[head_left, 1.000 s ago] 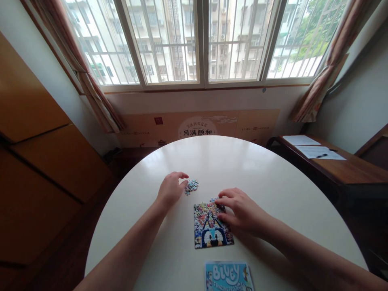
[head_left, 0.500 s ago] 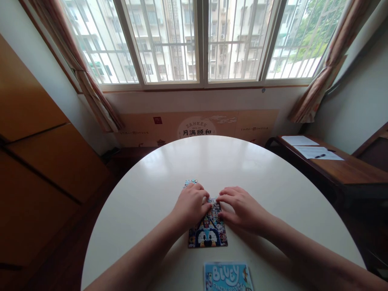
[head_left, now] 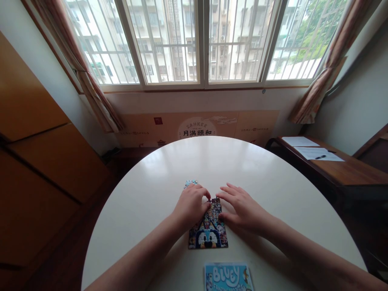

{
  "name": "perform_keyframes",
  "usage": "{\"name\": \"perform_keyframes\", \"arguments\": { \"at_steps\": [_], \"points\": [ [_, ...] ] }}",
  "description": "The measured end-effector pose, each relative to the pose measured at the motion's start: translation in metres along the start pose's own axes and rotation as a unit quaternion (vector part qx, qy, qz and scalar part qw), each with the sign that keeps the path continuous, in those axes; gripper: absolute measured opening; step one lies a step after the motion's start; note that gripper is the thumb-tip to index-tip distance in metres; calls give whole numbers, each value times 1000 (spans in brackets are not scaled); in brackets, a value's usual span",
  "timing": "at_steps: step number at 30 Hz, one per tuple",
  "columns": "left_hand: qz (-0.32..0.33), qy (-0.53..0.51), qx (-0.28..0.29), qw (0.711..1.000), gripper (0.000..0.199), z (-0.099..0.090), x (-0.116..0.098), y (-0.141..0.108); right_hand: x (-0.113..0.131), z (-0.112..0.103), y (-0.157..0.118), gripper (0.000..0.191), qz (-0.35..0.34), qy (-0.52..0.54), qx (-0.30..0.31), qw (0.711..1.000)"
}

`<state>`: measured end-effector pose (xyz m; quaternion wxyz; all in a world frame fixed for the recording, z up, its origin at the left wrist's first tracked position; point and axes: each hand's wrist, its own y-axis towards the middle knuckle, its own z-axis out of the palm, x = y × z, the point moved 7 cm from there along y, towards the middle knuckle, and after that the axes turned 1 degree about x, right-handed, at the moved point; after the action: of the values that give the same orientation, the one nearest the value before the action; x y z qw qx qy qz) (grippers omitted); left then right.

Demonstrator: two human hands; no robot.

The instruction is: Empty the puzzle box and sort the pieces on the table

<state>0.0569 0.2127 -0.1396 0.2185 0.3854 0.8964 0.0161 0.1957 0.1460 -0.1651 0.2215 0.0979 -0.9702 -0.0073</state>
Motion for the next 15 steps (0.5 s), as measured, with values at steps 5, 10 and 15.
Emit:
{"name": "perform_keyframes", "arguments": {
  "at_steps": [5,10,15],
  "points": [
    [-16,-32,19,999,13,-1,-2,2,1,-6,2,27,-13,17,-68,997],
    [-14,-72,34,997,16,0,-4,1,1,-8,6,11,-29,26,-108,993],
    [-23,-101,35,994,13,1,-1,2,0,-9,5,8,-34,29,-116,992]
  ]
}}
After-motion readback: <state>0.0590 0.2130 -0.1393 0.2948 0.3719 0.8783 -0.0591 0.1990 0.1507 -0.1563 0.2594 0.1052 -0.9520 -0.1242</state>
